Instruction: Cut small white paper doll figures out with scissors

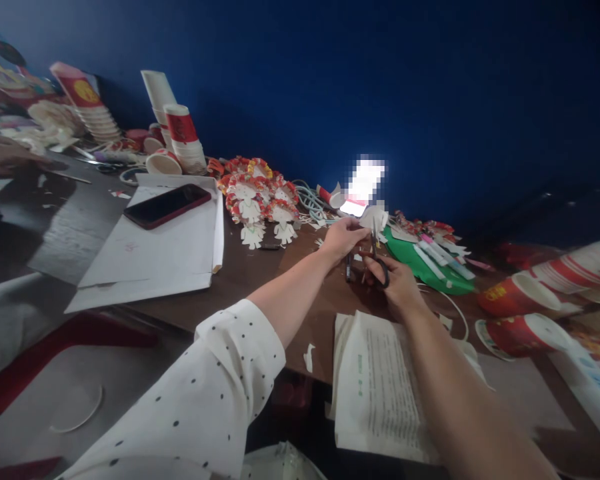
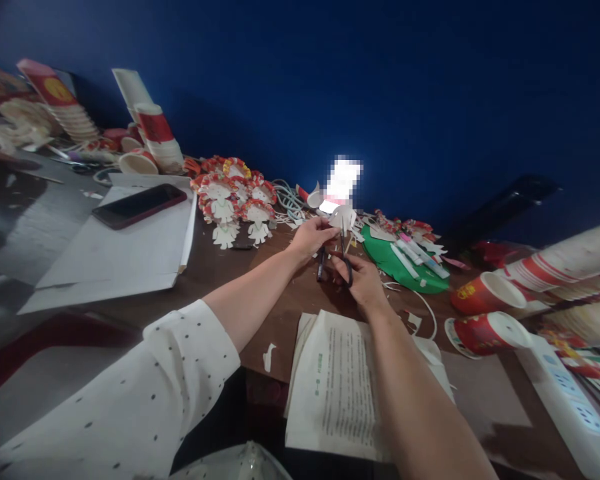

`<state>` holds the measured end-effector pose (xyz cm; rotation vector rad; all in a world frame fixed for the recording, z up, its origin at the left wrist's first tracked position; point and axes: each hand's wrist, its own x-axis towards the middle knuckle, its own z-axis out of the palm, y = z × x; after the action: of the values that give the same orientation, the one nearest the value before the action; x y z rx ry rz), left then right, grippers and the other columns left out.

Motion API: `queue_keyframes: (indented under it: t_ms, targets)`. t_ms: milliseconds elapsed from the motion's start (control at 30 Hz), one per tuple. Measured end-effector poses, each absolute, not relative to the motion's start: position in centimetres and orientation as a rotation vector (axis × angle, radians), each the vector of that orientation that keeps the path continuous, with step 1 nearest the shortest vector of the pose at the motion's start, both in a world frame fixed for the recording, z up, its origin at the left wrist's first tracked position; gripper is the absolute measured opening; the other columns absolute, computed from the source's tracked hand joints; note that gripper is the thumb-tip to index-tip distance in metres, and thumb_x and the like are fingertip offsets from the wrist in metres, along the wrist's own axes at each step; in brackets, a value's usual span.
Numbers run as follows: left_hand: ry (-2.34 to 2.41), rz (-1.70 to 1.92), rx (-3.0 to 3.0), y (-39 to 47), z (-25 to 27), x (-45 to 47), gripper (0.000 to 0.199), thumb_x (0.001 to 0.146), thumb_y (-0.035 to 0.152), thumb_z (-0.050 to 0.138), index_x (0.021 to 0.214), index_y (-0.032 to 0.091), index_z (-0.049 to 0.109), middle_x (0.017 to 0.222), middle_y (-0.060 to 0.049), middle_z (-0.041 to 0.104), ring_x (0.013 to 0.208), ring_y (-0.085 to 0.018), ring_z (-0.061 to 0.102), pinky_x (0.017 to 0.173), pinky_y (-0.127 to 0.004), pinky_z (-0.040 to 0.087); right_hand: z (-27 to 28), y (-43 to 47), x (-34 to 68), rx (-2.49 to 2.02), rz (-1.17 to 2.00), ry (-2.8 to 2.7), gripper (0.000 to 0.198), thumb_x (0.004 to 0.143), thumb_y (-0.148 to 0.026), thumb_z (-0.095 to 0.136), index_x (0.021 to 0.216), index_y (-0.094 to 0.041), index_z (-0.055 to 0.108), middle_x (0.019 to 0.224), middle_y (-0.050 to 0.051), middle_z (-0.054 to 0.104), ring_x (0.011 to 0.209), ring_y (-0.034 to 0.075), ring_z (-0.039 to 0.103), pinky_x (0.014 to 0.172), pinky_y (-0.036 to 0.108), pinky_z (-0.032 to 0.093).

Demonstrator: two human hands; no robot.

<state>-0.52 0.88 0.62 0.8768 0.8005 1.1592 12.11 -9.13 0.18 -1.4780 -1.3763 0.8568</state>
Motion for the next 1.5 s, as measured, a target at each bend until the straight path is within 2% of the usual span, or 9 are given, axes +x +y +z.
queue_keyframes:
  t_ms: [333, 600, 767, 900, 1167, 1300, 1500]
  targets:
    - [0.744, 1.144, 0.907, 0.1, 1.7, -0.7, 0.014, 0.078, 0.007, 0.075, 0.077, 0.013, 0.062, 0.066, 0.001, 0.065, 0.057, -0.008, 0.06, 0.071, -0.024, 0.055, 0.3, -9.1, 12.2, -1.49, 0.805, -1.387, 0.056, 0.076, -0.062, 0.075, 0.103, -0.014, 0.079, 0.059, -0.002, 0.058, 0.054, 0.013, 0.049, 0.052, 0.027, 0.037]
    - [0.759, 1.134, 0.901, 0.0, 1.7, -0.8, 0.013, 0.08, 0.008, 0.072, 0.079, 0.014, 0.061, 0.067, 0.001, 0.065, 0.062, -0.009, 0.064, 0.077, -0.028, 0.058, 0.6, -9.4, 11.8, -1.491, 0.832, -1.348, 0.052, 0.075, -0.062, 0.077, 0.095, -0.014, 0.08, 0.059, 0.0, 0.058, 0.054, 0.012, 0.049, 0.051, 0.026, 0.038]
    - [0.763, 1.144, 0.882, 0.1, 1.7, -0.8, 0.018, 0.074, 0.008, 0.078, 0.078, 0.013, 0.062, 0.069, 0.001, 0.065, 0.061, -0.009, 0.062, 0.076, -0.028, 0.057, 0.3, -9.3, 12.1, -1.481, 0.87, -1.356, 0.054, 0.074, -0.063, 0.077, 0.098, -0.015, 0.079, 0.06, -0.001, 0.058, 0.055, 0.013, 0.05, 0.051, 0.026, 0.039]
    - [0.753, 1.136, 0.884, -0.2, 2.0, -0.9, 0.015, 0.078, 0.006, 0.074, 0.078, 0.013, 0.06, 0.069, 0.001, 0.064, 0.062, -0.008, 0.062, 0.076, -0.027, 0.057, 0.3, -9.3, 12.2, -1.486, 0.852, -1.366, 0.057, 0.074, -0.064, 0.076, 0.101, -0.014, 0.079, 0.06, -0.001, 0.058, 0.055, 0.013, 0.051, 0.053, 0.027, 0.039]
    - [0.74, 1.142, 0.864, 0.2, 1.4, -0.7, 0.02, 0.074, 0.006, 0.077, 0.084, 0.014, 0.062, 0.066, 0.003, 0.063, 0.06, -0.009, 0.063, 0.078, -0.028, 0.058, 0.6, -9.4, 11.9, -1.514, 0.848, -1.372, 0.054, 0.073, -0.064, 0.077, 0.096, -0.015, 0.079, 0.06, -0.001, 0.058, 0.055, 0.013, 0.049, 0.054, 0.027, 0.039]
    - [0.721, 1.128, 0.868, 0.2, 1.4, -0.7, 0.016, 0.077, 0.008, 0.076, 0.078, 0.014, 0.061, 0.065, 0.002, 0.064, 0.061, -0.01, 0.065, 0.078, -0.028, 0.057, 0.3, -9.3, 12.0, -1.49, 0.862, -1.359, 0.054, 0.074, -0.061, 0.077, 0.102, -0.015, 0.079, 0.059, -0.001, 0.058, 0.055, 0.013, 0.049, 0.053, 0.027, 0.039]
    - [0.708, 1.116, 0.827, -0.1, 1.9, -0.9, 0.02, 0.079, 0.006, 0.074, 0.072, 0.014, 0.058, 0.06, 0.002, 0.063, 0.057, -0.01, 0.063, 0.071, -0.026, 0.056, 0.4, -9.3, 12.1, -1.505, 0.854, -1.382, 0.052, 0.075, -0.06, 0.077, 0.1, -0.015, 0.08, 0.059, -0.001, 0.059, 0.056, 0.013, 0.05, 0.054, 0.027, 0.04]
